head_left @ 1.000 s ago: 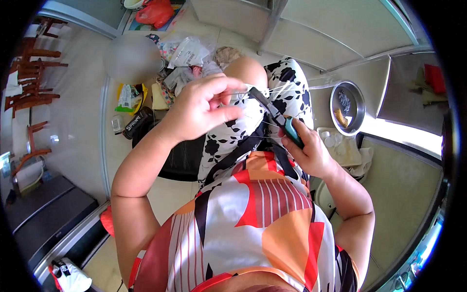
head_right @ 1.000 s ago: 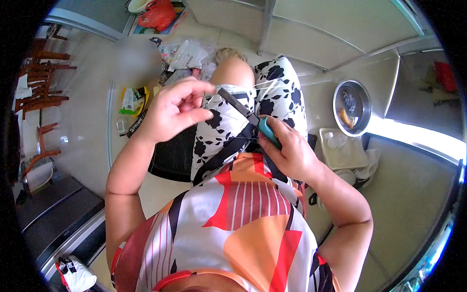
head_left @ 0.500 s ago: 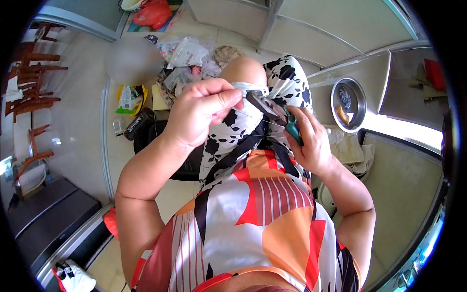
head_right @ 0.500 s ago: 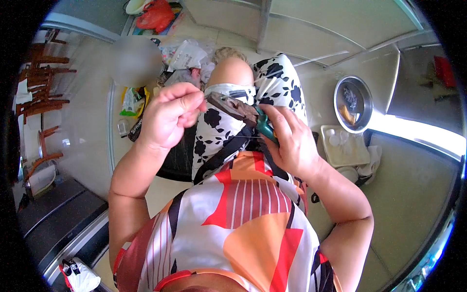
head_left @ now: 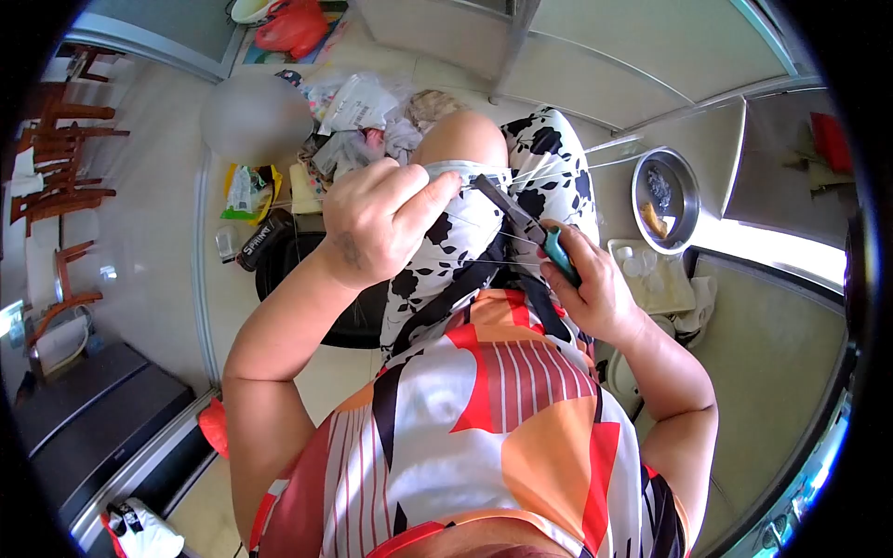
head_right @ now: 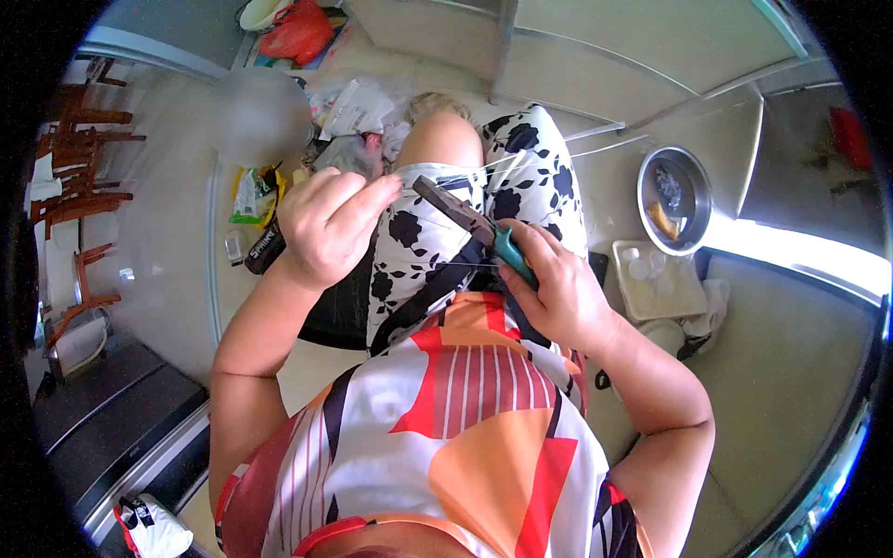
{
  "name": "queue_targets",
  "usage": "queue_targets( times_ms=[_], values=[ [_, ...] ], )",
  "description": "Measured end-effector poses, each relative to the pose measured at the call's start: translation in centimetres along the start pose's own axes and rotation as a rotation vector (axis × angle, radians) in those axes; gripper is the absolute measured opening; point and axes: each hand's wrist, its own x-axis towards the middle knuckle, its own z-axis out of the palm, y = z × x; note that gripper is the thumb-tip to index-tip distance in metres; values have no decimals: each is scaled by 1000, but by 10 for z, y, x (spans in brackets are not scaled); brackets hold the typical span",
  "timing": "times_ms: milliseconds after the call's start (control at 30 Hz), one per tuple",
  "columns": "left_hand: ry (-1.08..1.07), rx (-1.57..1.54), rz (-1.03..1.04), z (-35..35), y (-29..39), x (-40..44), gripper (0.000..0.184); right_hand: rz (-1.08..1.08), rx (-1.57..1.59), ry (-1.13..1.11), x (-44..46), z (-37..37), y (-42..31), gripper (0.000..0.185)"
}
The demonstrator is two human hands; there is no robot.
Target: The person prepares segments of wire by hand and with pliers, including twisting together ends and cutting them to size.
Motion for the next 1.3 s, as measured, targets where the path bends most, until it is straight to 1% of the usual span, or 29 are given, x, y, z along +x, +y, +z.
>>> queue_targets(
  times_ms=[67,100,133,200,233,300,367,400,500,533,567,633,667,733,767,833,900,1000,1100,1133,1200,1233,1267,1300],
  values=[
    [-8,-254,-131,4,0,-2,25,-80,-129,62,2,-4,-1,46],
    [-11,-379,-197,5,0,-2,23,-166,-266,127,5,-9,2,48],
    [-65,-616,-351,0,5,-3,15,-252,-402,191,9,-14,6,50],
    [-101,-820,-513,-4,14,-1,9,-410,-626,312,17,-24,8,53],
    [-118,-921,-594,-6,18,-2,6,-498,-657,364,22,-28,14,50],
    [-149,-1069,-727,-9,23,-5,5,-546,-623,344,26,-31,19,50],
    [-178,-1214,-873,-10,27,-6,4,-594,-695,338,30,-40,21,50],
    [-204,-1325,-928,-7,27,-10,8,-618,-732,332,30,-43,21,50],
    [-216,-2007,-1135,5,10,-21,13,-517,-611,229,38,-38,23,54],
    [-189,-1639,-1172,9,9,-18,16,-421,-517,137,36,-31,27,58],
    [-186,-1189,-994,11,9,-14,15,-325,-379,72,33,-24,26,52],
    [-93,-717,-681,10,9,-12,18,-6,-73,-100,21,-15,18,40],
    [-75,-485,-493,10,8,-14,21,48,39,-176,15,-10,24,34],
    [-38,-21,-112,10,1,-16,27,165,173,-281,14,-15,11,33],
    [-40,4,-80,9,0,-16,28,222,240,-328,13,-17,7,33],
    [-45,48,-8,5,-2,-13,29,220,297,-333,11,-17,6,30],
    [-47,94,54,2,-4,-8,26,239,343,-378,12,-22,5,27],
    [-48,149,145,-2,-7,-5,22,328,535,-459,13,-27,1,18],
    [-73,164,191,-8,-10,-6,20,408,614,-539,13,-33,0,22],
    [-85,164,198,-9,-9,-7,20,371,599,-522,13,-33,0,22],
    [-23,-69,56,-7,-5,-4,16,300,569,-486,12,-33,-1,24],
    [8,-186,-15,-6,-3,-2,15,222,436,-427,12,-33,-4,25],
    [-5,-304,-102,-9,-1,-2,13,146,305,-367,12,-33,-7,26],
    [8,-362,-135,-10,1,-2,12,70,173,-305,11,-33,-10,27]
  ],
)
